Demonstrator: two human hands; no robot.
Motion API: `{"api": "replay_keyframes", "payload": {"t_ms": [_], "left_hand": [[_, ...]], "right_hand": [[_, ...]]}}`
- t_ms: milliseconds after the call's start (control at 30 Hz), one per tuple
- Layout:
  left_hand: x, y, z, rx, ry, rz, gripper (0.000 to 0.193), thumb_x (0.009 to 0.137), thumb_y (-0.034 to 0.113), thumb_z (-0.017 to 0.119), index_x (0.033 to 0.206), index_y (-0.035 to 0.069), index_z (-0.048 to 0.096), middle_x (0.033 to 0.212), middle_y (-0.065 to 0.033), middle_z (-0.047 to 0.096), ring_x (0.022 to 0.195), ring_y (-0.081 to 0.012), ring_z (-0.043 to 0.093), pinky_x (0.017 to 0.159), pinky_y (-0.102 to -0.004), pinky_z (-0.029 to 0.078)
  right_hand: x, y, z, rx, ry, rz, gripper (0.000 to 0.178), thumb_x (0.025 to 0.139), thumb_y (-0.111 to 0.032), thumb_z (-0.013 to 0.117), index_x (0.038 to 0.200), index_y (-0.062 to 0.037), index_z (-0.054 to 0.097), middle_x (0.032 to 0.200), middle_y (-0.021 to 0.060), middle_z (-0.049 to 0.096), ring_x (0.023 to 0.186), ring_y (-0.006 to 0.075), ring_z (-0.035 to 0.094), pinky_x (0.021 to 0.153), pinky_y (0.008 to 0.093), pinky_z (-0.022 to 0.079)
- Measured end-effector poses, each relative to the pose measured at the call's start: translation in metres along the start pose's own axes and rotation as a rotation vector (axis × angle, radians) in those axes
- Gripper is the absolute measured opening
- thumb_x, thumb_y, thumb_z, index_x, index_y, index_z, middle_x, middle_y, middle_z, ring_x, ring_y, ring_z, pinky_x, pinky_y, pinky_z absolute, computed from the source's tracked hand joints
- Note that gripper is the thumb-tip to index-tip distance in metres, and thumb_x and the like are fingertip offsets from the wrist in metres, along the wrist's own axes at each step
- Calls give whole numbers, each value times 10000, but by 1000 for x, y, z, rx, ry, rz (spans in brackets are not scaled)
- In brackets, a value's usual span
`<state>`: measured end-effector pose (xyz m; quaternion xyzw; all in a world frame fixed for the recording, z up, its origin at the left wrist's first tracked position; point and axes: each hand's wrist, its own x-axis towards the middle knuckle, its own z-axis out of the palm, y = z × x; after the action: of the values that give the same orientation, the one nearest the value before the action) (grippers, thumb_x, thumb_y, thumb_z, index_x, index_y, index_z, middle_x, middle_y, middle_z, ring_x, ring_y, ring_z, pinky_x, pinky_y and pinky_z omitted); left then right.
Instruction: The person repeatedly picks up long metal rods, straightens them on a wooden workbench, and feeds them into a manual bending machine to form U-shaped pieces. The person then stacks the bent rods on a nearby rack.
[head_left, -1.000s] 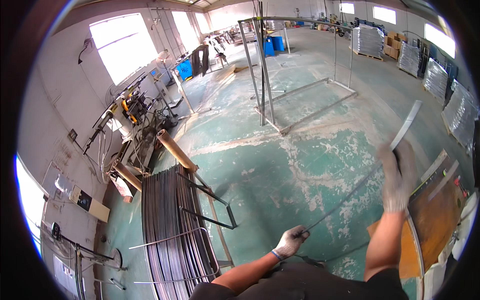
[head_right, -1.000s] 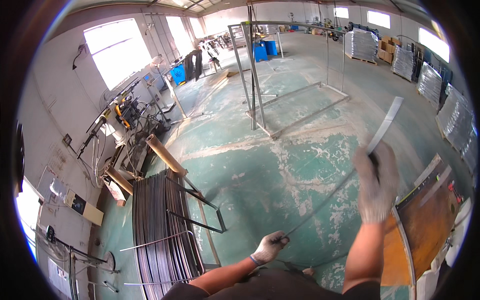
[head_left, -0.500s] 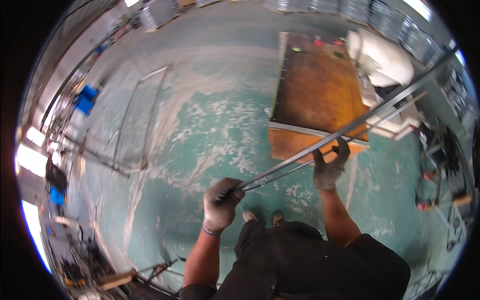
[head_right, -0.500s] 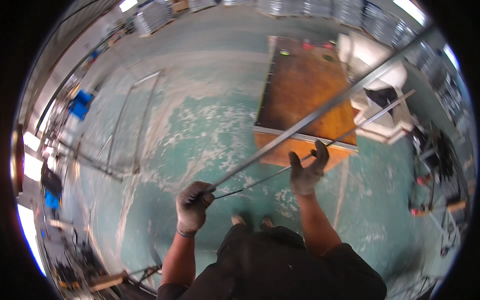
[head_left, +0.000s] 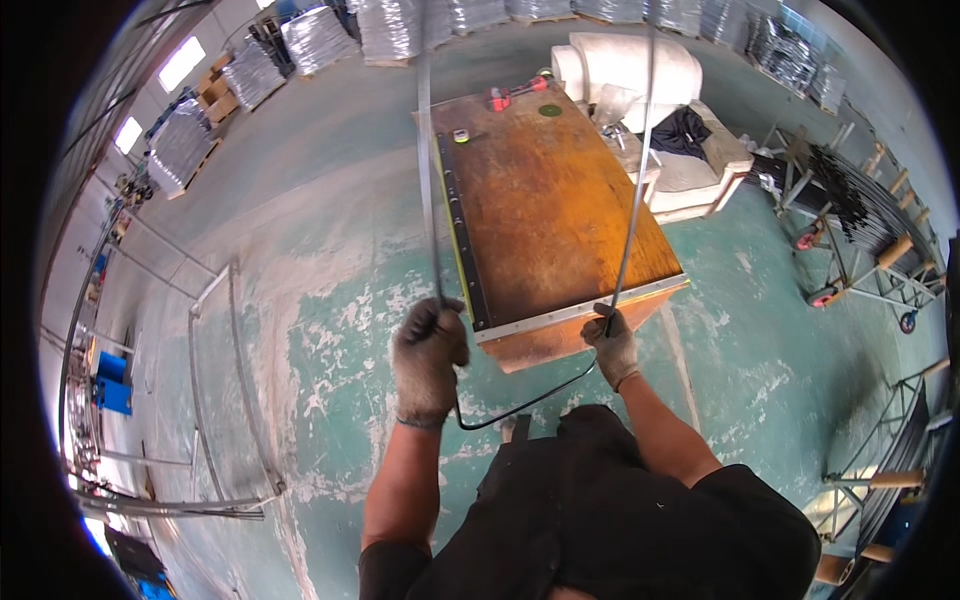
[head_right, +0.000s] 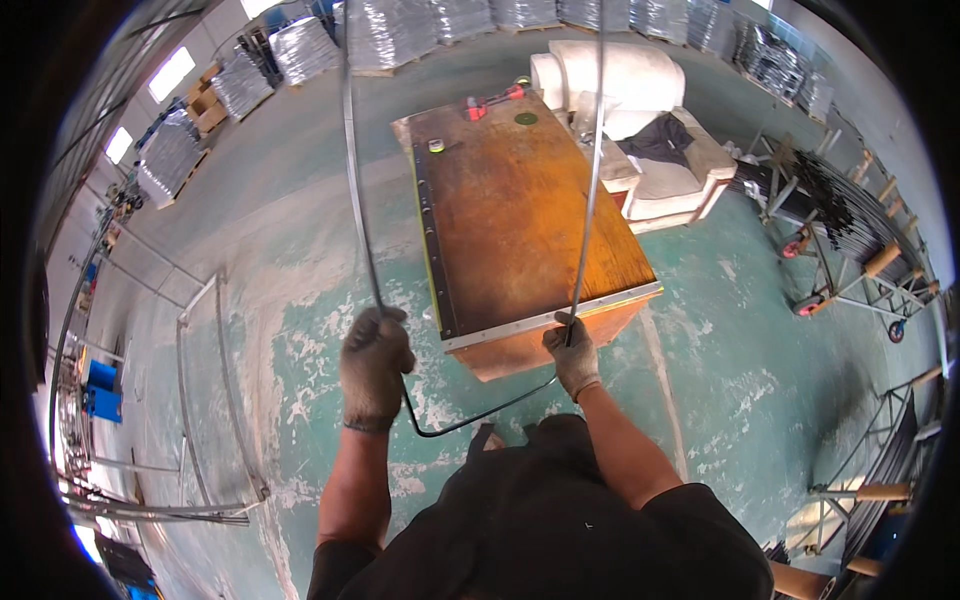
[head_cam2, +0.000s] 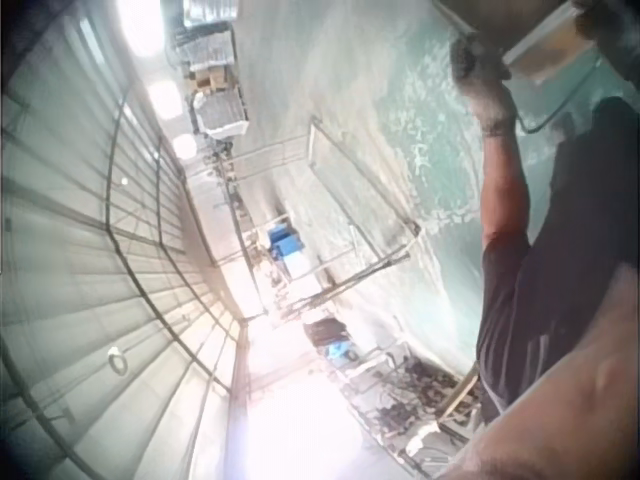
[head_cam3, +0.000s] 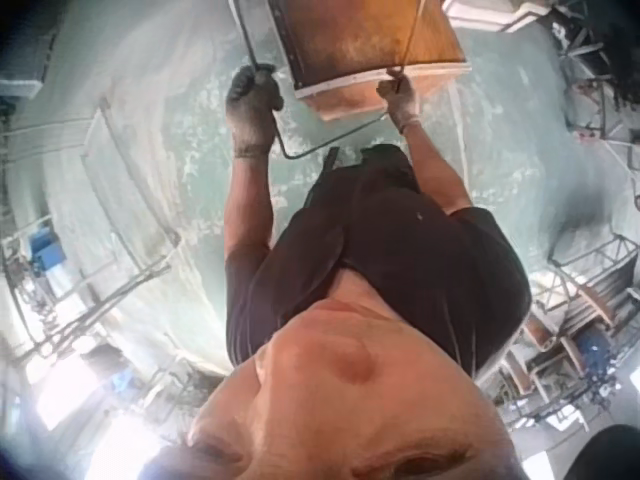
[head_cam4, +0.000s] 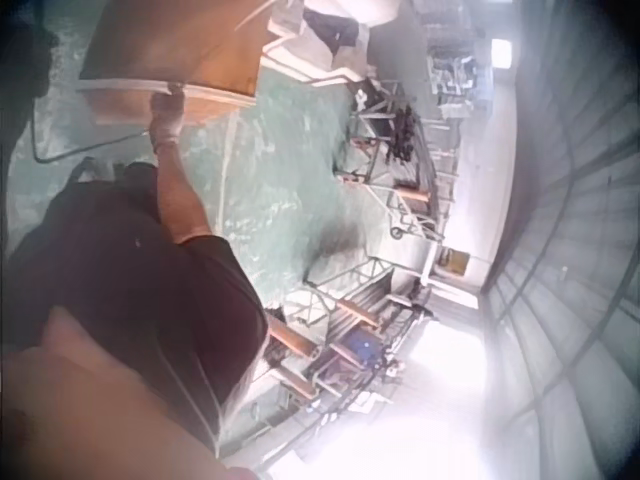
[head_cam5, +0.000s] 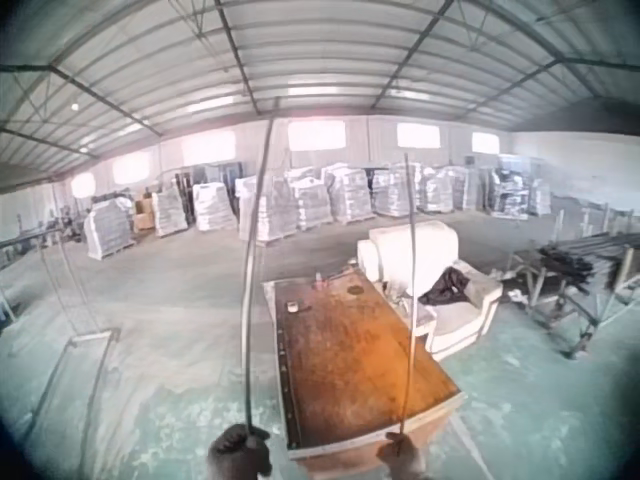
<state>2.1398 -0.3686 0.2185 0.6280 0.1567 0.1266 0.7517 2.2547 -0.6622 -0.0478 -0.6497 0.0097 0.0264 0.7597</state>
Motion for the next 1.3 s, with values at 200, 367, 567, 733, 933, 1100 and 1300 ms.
{"api": "replay_keyframes", "payload": {"t_ms": [200, 367, 567, 733, 933, 1100, 1300], "left_hand": [[137, -107, -28, 171, 151, -48, 236, 1103, 111, 643, 1291, -19, 702, 869, -49, 688, 669, -116, 594, 604, -301, 523], [170, -188, -9, 411, 178, -275, 446, 1003, 120, 703, 1401, -76, 656, 924, -130, 745, 701, -201, 718, 634, -367, 591], [218, -289, -7, 502, 273, -295, 460, 962, 113, 725, 1395, -33, 680, 1111, -150, 806, 971, -229, 768, 834, -381, 622], [240, -296, 25, 579, 149, -215, 515, 926, 131, 731, 1420, -6, 685, 1323, -203, 783, 1171, -294, 776, 1004, -398, 603], [237, -301, 25, 945, 153, -171, 470, 922, 108, 692, 1388, 58, 724, 1380, -222, 745, 1303, -415, 699, 1150, -474, 546], [227, -298, 41, 1275, -172, 110, 391, 927, 132, 729, 1315, 104, 767, 1294, -175, 775, 1291, -395, 686, 1132, -497, 546], [193, -294, 38, 1446, -490, 89, 275, 928, 173, 702, 1181, 149, 805, 1188, -133, 752, 1241, -353, 684, 1075, -487, 536]], "right_hand": [[35, -29, 9, -204, 185, 266, 290, 1119, -341, 732, 1080, -59, 783, 736, -33, 595, 669, 100, 543, 643, 296, 482], [120, -10, -14, -385, 173, 296, 333, 1079, -355, 752, 1071, -26, 806, 767, 25, 697, 697, 136, 613, 673, 340, 511], [230, 36, -19, -403, 93, 533, 304, 1049, -311, 714, 1103, -40, 842, 801, 107, 769, 780, 198, 739, 741, 388, 577], [302, 108, -47, -450, 125, 479, 302, 1053, -261, 700, 1207, -33, 826, 932, 146, 794, 841, 261, 756, 761, 403, 579], [334, 82, -12, -725, 73, 77, 227, 996, -172, 750, 1199, -103, 824, 1014, 139, 790, 902, 306, 751, 802, 424, 586], [259, 39, -11, -1397, -368, -265, 298, 935, -286, 799, 1212, -186, 838, 1260, 147, 744, 1293, 375, 665, 1161, 516, 496], [177, 48, 11, -1232, -584, -420, 142, 938, -258, 770, 1020, -203, 873, 1079, 35, 784, 1127, 298, 700, 1043, 479, 522]]}}
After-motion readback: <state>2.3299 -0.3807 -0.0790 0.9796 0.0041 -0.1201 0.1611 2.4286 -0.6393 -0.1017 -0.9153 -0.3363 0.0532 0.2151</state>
